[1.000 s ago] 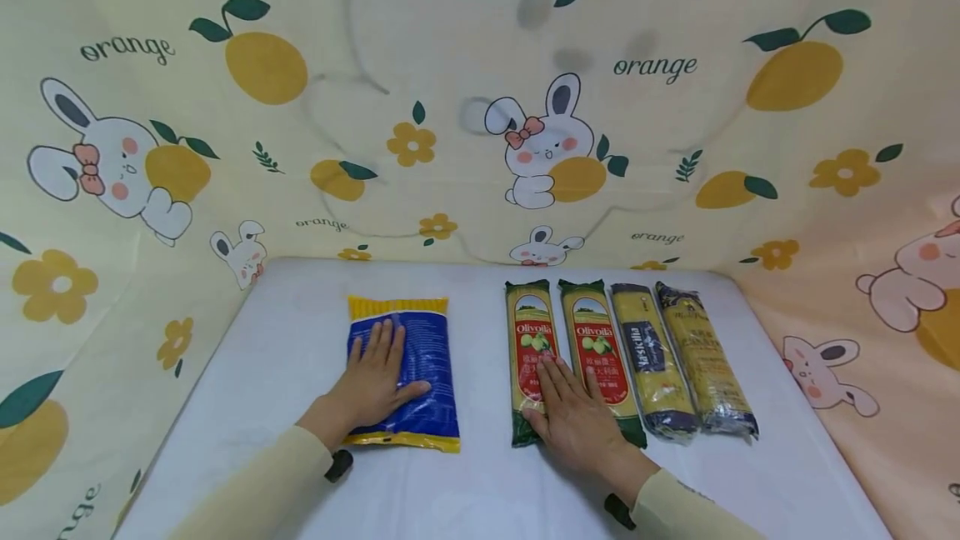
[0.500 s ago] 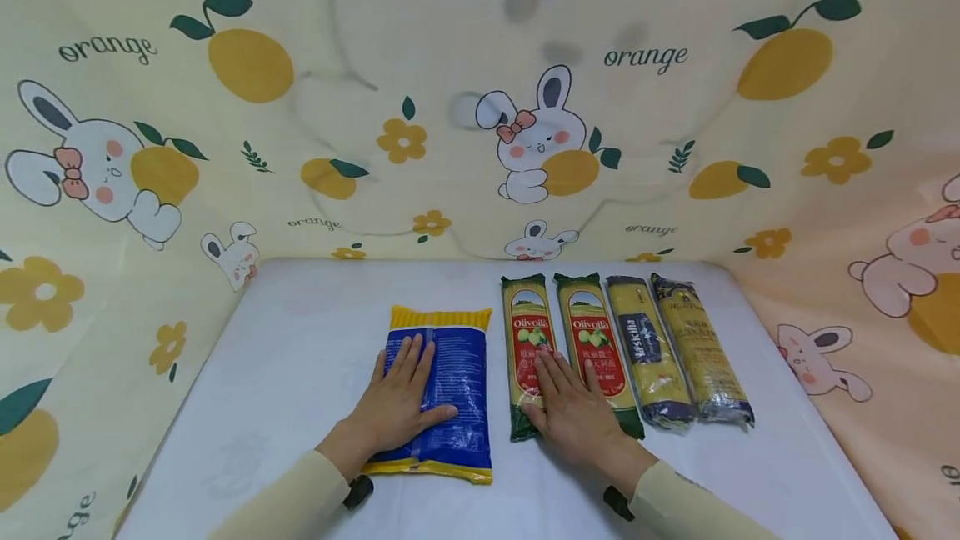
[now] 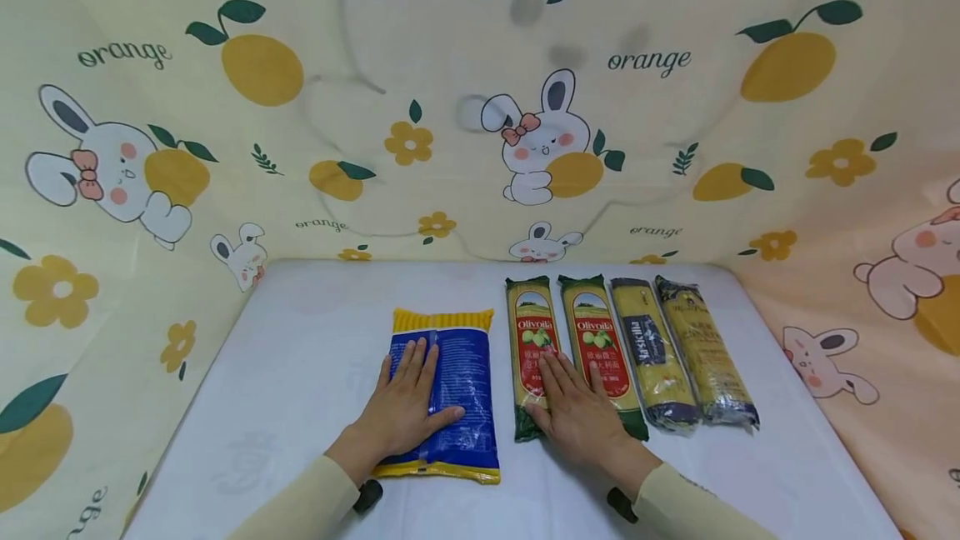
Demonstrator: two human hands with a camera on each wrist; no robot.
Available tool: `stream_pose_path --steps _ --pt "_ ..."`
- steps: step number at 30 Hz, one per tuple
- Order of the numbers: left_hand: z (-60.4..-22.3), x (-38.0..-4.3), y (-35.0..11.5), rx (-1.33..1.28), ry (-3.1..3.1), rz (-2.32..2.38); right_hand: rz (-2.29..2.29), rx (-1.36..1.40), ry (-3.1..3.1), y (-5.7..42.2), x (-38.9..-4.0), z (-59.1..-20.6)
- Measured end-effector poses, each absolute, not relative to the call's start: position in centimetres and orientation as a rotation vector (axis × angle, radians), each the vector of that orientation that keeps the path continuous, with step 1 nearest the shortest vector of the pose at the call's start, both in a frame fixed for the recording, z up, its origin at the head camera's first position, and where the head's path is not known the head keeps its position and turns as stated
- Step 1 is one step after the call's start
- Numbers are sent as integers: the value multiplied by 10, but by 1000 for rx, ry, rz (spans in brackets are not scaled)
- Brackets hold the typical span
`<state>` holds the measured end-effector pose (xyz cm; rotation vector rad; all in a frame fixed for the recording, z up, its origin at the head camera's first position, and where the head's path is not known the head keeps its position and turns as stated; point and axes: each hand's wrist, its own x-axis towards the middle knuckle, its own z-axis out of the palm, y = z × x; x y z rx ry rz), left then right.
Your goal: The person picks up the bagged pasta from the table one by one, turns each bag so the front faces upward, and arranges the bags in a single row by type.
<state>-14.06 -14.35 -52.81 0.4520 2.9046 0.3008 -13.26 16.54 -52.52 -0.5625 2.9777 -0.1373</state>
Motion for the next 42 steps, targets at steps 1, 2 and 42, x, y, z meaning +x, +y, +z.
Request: stream_pose_path --steps 1,2,42 --pt "-528 -141 -143 450 2907 302 -138 -563 2977 166 -133 -525" --pt "-528 -141 -143 447 2906 304 -136 -563 2976 166 -133 -525" --pt "-486 -266 -48 731 2982 -225 -74 -675 3026 93 -65 -512"
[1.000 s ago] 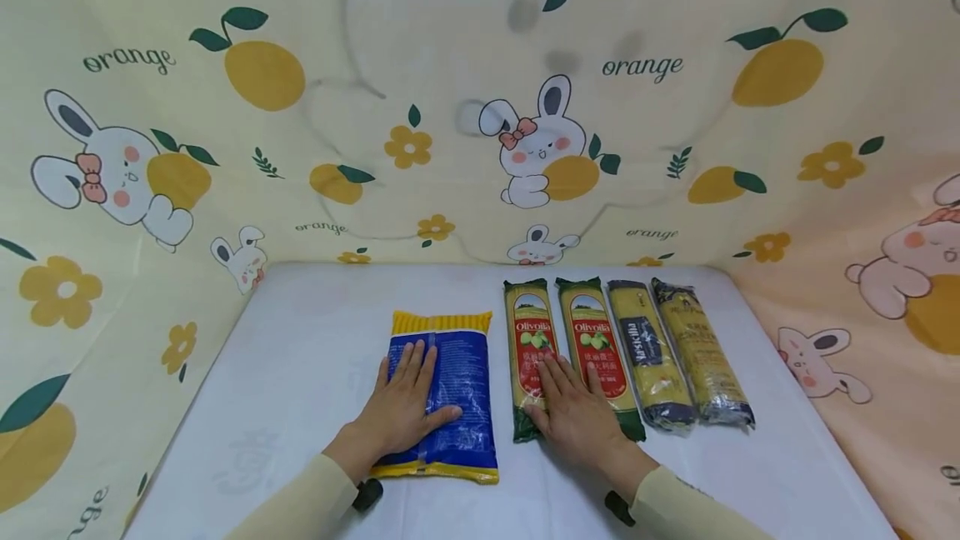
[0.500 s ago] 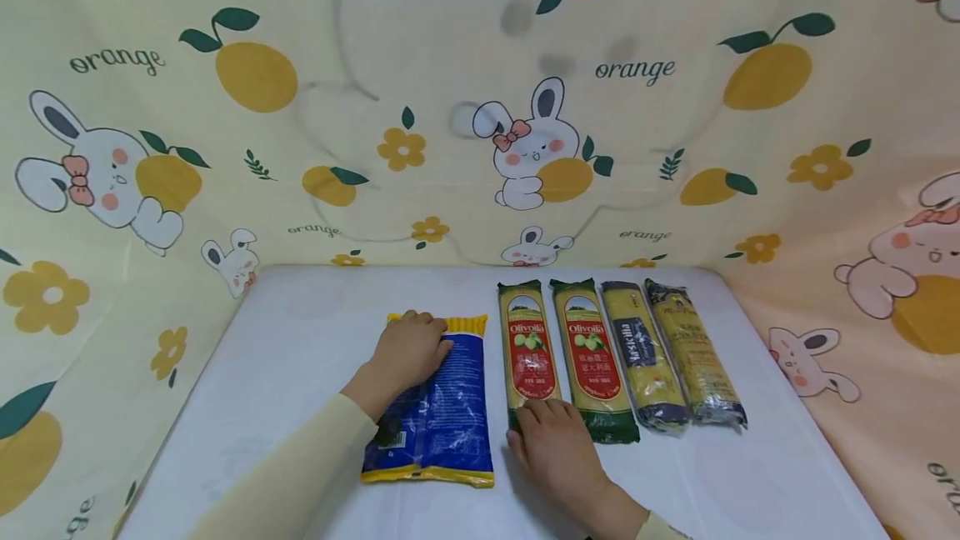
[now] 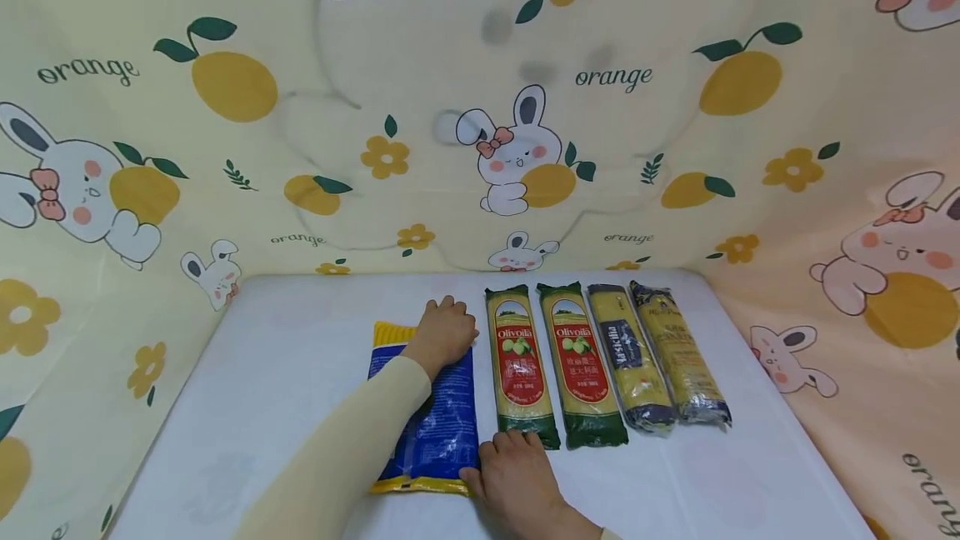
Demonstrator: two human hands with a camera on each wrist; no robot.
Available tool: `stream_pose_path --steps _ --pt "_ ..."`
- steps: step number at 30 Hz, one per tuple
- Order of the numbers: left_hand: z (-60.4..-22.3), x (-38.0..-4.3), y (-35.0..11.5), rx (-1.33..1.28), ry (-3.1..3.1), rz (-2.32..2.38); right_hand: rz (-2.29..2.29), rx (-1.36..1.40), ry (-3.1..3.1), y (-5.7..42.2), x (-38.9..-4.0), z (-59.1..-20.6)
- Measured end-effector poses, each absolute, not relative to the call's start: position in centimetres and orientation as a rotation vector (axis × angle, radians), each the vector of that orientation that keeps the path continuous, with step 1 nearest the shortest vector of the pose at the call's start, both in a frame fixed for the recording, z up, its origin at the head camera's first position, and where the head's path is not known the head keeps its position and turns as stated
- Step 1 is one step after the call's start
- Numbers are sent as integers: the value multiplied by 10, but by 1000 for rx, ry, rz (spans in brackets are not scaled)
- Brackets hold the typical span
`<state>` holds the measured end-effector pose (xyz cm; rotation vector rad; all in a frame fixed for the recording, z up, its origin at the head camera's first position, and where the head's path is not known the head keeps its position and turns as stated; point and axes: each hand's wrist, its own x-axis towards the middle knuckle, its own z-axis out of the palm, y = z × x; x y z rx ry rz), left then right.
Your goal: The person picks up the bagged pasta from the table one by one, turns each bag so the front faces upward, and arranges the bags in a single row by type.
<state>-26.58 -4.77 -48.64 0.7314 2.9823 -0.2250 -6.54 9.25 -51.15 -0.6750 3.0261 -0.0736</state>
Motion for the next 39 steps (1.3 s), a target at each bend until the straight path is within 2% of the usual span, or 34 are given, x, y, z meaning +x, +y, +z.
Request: stream_pose_path --steps 11,28,34,39 --pt "-492 -266 -58 710 3031 -205 -168 -658 2998 88 -67 -514" --pt "-441 -247 -79 709 3528 262 -435 -649 3083 91 -83 -504" --pt "-409 -245 -83 733 3622 452 -460 -724 3263 103 -90 -481" --pt "-383 -245 -84 778 3642 458 -397 -915 3377 119 -87 -448"
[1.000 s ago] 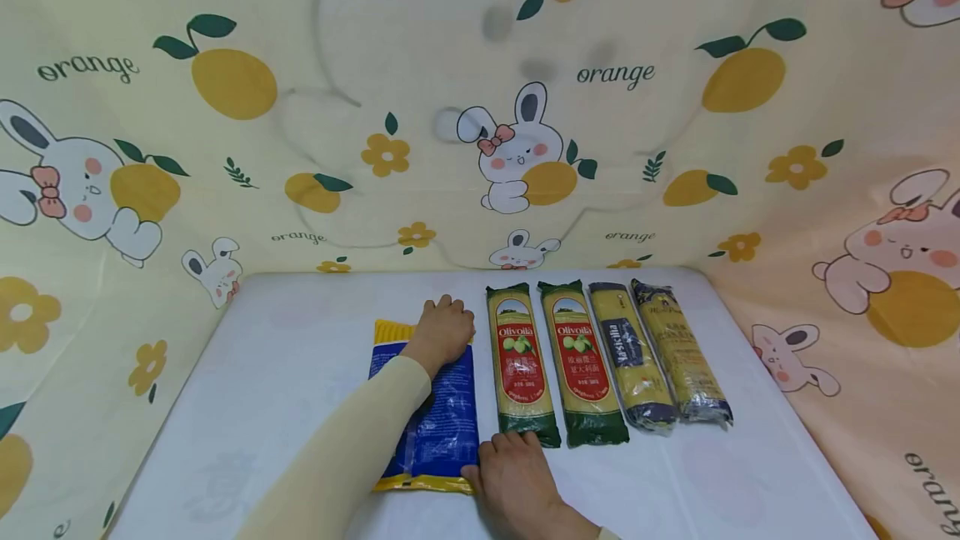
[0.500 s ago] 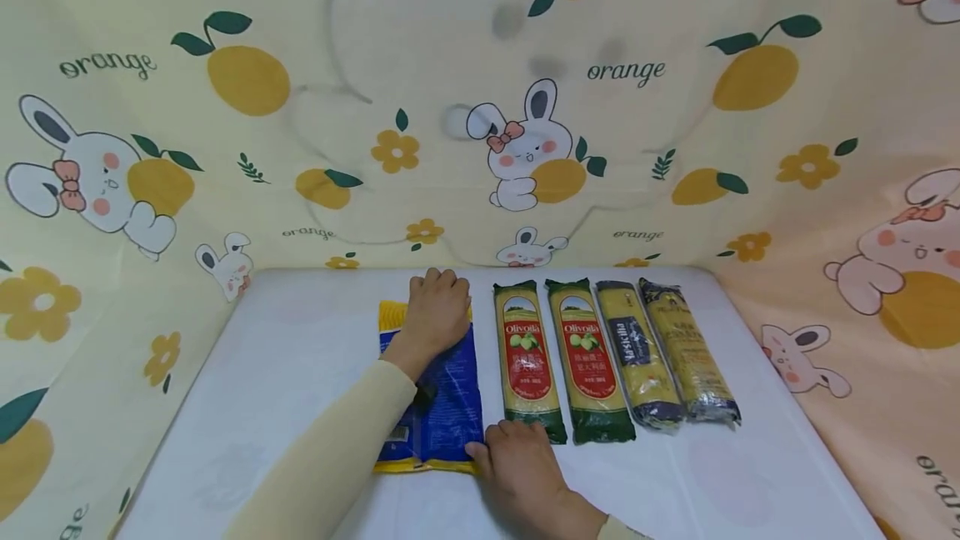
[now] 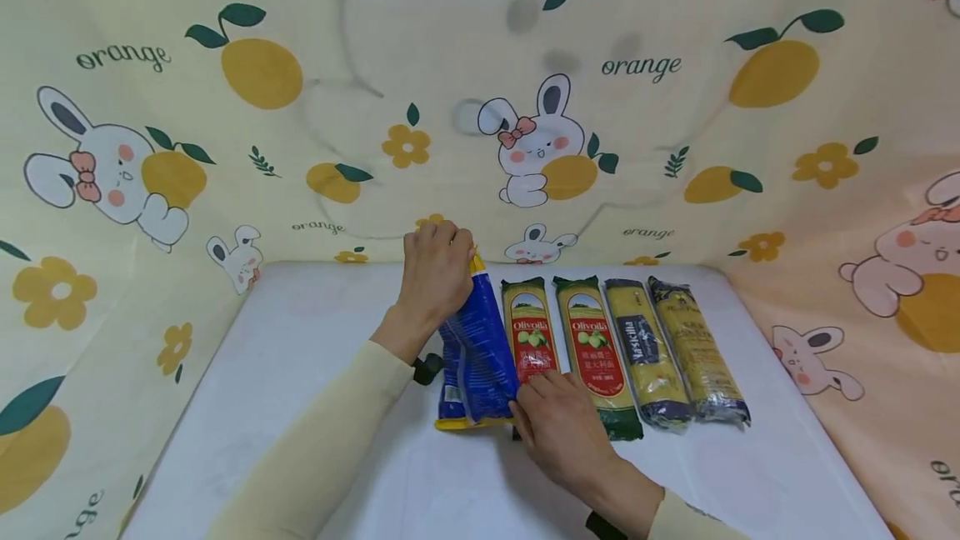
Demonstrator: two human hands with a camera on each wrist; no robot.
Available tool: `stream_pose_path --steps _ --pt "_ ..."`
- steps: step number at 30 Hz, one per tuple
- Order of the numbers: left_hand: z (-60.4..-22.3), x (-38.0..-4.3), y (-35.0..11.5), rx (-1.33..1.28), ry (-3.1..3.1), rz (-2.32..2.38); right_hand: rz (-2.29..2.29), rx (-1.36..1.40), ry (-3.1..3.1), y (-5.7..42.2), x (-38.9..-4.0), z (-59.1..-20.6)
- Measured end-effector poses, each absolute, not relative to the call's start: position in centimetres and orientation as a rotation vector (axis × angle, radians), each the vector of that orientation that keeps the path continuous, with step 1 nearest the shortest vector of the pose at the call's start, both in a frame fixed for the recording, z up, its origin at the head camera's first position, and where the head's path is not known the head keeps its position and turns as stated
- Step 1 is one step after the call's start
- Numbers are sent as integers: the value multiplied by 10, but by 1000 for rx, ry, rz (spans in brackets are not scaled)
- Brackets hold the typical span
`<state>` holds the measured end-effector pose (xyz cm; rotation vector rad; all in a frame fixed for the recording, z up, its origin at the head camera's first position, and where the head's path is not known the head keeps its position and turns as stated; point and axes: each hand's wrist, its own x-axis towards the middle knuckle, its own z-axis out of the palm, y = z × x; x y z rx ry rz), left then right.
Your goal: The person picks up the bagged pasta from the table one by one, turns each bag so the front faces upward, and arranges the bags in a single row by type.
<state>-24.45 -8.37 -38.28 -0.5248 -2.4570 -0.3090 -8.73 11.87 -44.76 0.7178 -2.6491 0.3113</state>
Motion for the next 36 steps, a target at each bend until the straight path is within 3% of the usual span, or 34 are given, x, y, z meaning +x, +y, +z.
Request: stream_pose_path --steps 6,17,36 --pt "-378 -244 -87 -520 -2481 -241 224 840 -2578 113 -82 -422" --pt "-410 -254 -106 -529 -2565 -131 226 878 -2514 97 -85 -425" --pt "-416 -245 -88 -436 -2796 -177 216 915 -2521 93 -77 -433"
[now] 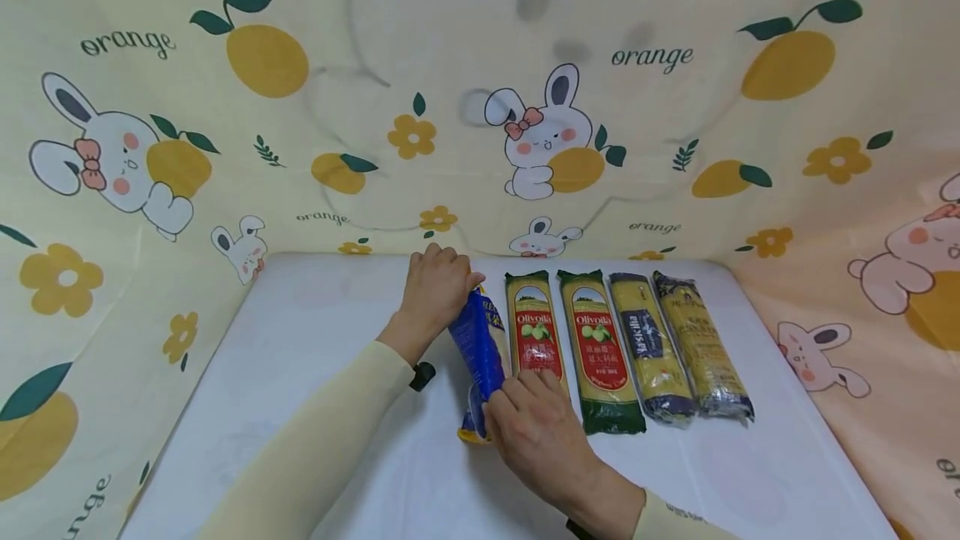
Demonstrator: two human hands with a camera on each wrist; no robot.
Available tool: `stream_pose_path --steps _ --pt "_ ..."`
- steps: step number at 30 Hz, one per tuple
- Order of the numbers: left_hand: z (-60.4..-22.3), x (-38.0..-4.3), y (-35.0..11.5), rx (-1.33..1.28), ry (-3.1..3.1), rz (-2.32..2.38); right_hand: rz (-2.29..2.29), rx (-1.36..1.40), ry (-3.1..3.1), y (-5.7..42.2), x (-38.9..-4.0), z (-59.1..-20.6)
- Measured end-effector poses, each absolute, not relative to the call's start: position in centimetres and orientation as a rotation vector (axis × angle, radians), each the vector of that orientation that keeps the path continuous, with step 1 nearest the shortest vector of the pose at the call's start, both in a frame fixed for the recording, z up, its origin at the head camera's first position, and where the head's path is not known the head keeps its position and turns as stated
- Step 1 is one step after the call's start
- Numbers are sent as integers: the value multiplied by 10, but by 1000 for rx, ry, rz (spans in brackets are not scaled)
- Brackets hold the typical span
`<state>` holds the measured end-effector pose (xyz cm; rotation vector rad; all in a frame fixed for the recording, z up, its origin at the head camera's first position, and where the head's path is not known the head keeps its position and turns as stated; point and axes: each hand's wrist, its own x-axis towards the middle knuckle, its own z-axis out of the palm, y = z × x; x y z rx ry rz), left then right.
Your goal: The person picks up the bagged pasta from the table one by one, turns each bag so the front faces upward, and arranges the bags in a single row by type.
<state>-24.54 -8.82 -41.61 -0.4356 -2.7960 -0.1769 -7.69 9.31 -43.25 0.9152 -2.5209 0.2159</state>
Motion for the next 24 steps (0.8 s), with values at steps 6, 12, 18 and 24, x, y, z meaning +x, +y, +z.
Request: stream_pose_path --steps 6,12,18,24 --pt "-409 -248 -92 -571 -2795 -193 195 957 -2484 88 -76 -427" --pt "-398 -251 -118 -564 -2935 -253 131 1032 -2474 59 -80 -421" --pt "-399 -251 -141 -570 -2979 -254 135 1030 -2452 41 -85 -423" --pt "-399 -249 -149 -572 -2988 -197 110 1041 -2446 34 -86 -424"
